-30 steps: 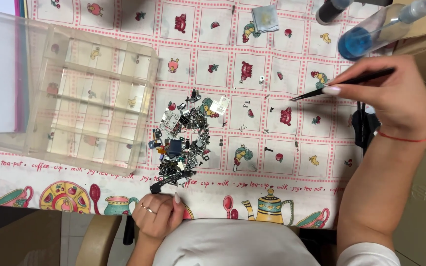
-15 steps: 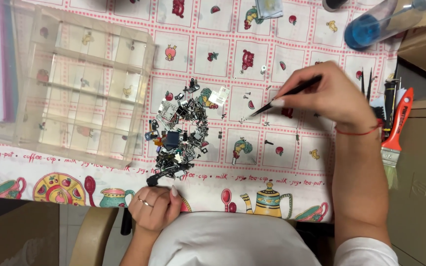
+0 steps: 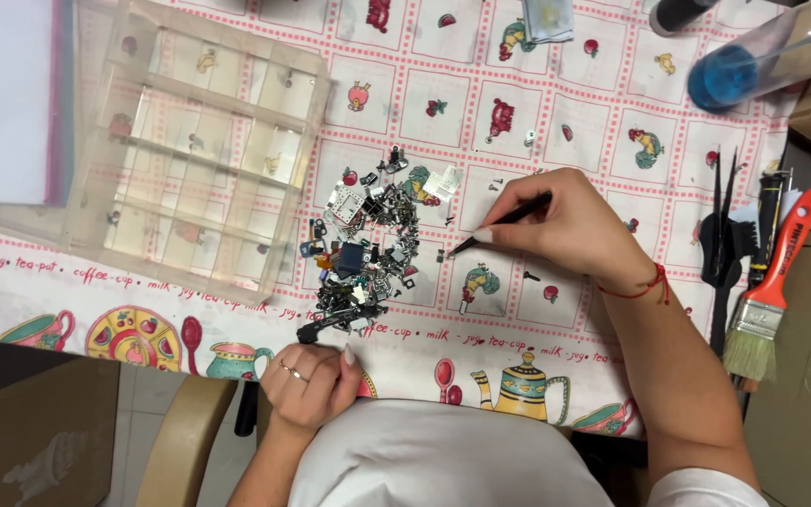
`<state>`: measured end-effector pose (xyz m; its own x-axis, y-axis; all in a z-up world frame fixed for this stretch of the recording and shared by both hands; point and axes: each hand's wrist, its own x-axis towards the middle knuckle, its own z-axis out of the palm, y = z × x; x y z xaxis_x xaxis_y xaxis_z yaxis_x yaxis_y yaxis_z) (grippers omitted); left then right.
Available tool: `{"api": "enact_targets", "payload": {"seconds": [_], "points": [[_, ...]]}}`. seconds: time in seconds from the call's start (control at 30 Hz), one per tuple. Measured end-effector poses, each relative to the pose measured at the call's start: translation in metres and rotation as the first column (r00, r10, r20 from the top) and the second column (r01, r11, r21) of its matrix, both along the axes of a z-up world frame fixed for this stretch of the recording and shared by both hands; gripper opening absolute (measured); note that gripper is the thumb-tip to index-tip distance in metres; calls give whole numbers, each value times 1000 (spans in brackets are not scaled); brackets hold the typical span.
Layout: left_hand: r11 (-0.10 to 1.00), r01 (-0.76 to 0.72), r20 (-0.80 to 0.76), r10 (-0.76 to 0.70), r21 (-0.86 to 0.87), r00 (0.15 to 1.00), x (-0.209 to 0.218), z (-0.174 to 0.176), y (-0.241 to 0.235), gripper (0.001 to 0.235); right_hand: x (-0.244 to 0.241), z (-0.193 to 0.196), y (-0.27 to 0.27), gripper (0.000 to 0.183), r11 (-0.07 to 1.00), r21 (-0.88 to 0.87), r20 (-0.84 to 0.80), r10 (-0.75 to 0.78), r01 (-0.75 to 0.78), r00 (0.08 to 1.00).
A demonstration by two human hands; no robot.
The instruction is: The person uses tweezers to pick up small electronic components from a pile on a patterned tablecloth and places them into a clear plastic organizer box. The person repeatedly sorts the components, moving them from the central pile into the box's compartments.
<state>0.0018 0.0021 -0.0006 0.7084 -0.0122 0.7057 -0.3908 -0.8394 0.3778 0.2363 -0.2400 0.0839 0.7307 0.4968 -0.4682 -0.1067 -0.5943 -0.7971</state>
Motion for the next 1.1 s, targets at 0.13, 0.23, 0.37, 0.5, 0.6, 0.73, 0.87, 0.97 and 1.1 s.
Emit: {"api": "enact_targets", "payload": {"seconds": [0.13,0.23,0.37,0.5,0.6,0.73,0.87,0.97,1.1], "points": [[1000,-8,8,8,4,1000,-1,-2,0,26,-4,1,3,11,996,-64,12,-68,68,998],[1000,-10,7,10,5,1000,-1,-2,0,25,-11,-1,5,5,993,-72,25,-89,90,996],[1000,-10,22,10,10,1000,-1,-3,0,25,-20,-2,12,8,990,-105,118,-80,93,990],[1000,-17,23,16,11,1000,-2,-5,0,25,-22,-1,14,8,990,-110,124,-79,93,989],[1000,-19,26,18,12,999,-2,-5,0,26,-21,5,16,6,984,-133,85,-106,117,991],[1000,-19,19,19,15,1000,-2,-5,1,27,-15,6,6,7,984,-132,67,-108,117,992],[999,-29,19,29,15,999,-3,-5,0,26,-5,3,-10,4,996,-56,94,72,-67,993],[1000,-28,20,27,13,999,-2,-5,1,26,-1,1,-16,7,985,-35,116,171,-168,978],[999,-30,12,30,17,999,-2,-4,0,26,-3,3,-11,6,981,-67,107,191,-184,976]]}}
